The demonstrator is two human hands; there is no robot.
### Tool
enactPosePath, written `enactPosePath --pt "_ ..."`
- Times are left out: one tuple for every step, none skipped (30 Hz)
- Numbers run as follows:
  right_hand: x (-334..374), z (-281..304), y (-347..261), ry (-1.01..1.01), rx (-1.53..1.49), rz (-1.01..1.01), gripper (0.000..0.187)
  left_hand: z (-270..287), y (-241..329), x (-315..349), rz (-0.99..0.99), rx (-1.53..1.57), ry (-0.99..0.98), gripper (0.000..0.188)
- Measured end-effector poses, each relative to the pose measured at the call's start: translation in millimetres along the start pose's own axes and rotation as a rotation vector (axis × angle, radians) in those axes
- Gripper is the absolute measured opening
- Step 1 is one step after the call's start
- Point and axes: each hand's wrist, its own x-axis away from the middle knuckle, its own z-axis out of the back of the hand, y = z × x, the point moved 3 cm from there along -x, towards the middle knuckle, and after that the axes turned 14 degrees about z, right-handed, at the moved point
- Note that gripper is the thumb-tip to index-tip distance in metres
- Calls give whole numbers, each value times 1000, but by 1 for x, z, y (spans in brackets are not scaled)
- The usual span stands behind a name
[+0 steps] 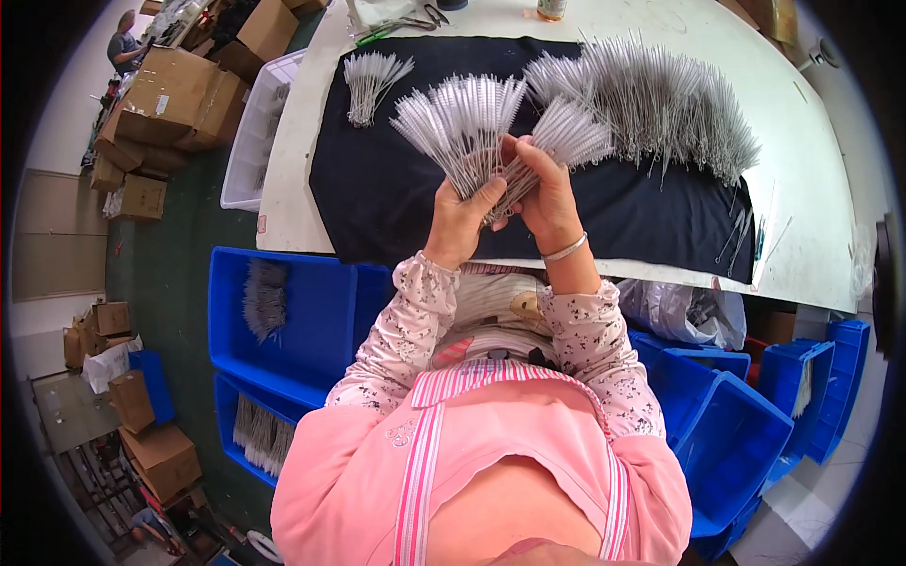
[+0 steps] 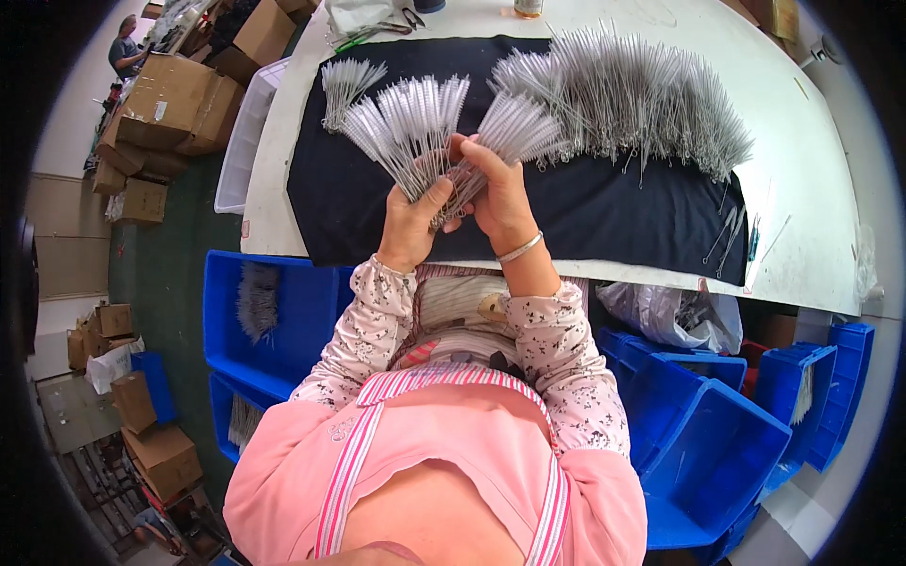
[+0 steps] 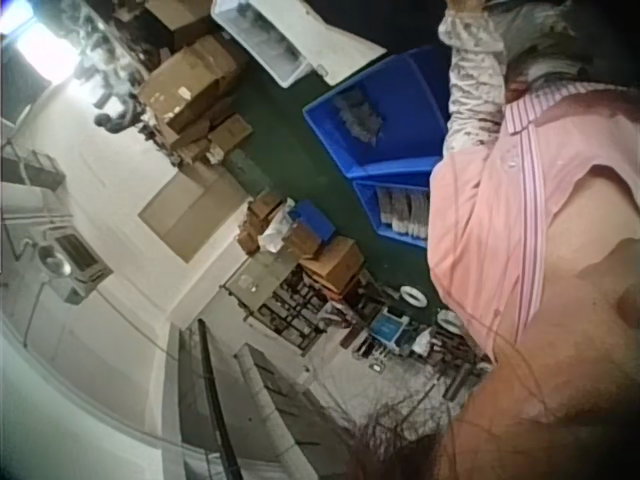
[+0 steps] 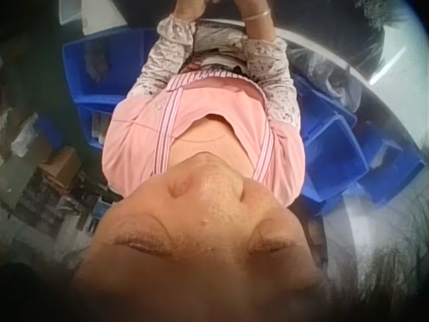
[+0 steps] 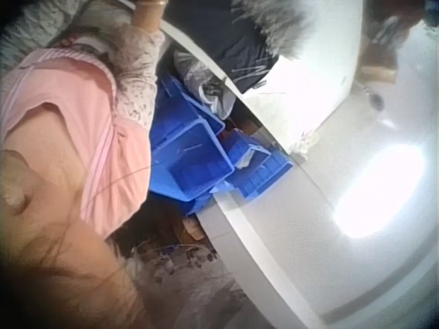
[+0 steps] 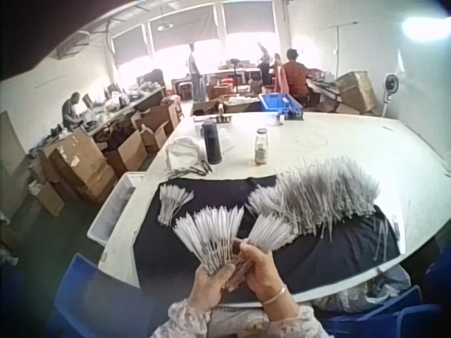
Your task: The person gathers bundles of white bristle brushes from a blue bin and arranges them on a black mat. They repeatedly pick up the bundles, align the bristles, and place them back down in a neat row. The person occasionally moves bundles between the bin and the mat.
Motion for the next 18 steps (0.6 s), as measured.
enactPosePath --pt "-1 -1 -1 12 13 36 23 0 1 -2 1 2 -5 37" --pt "-1 -1 0 -5 13 39 23 0 1 -2 1 4 -11 36" --pt "-1 0 0 -22 14 42 23 -2 2 -1 5 32 4 27" --pt "-2 -1 0 -44 14 47 23 -1 2 -1 12 34 7 27" --pt "-2 0 1 -42 22 34 24 0 2 -2 18 37 10 27" --pt "-3 2 3 -40 31 21 24 0 2 -2 24 39 13 27" --pt "-4 1 4 -41 38 8 25 1 1 -2 20 51 29 29" --pt "-5 -1 4 -47 21 28 25 3 -1 -3 16 63 45 31" --pt "-6 -4 4 -53 4 47 26 3 -2 -3 12 75 62 33" --pt "-5 -6 4 -57 -12 65 26 3 -2 -2 9 64 74 35" --pt "-4 -7 3 -53 20 37 26 3 -2 -2 7 53 86 37" --pt "-3 -9 0 -50 53 10 27 3 -3 -1 4 43 99 39" --pt "-4 -11 -2 -51 84 -14 27 3 -2 -2 -11 26 104 38" --pt "-3 -11 -1 -48 80 -14 26 3 -2 -1 -27 9 108 37" --pt "-2 -9 0 -46 76 -15 25 3 -3 -1 -43 -8 113 36" --pt "-2 -8 1 -44 73 -13 24 3 -3 0 -44 -9 126 37" --pt "-3 -6 2 -55 76 3 21 3 -4 1 -45 -10 138 38" --pt "-5 -6 1 -73 67 -9 20 2 -3 1 -46 -11 151 40"
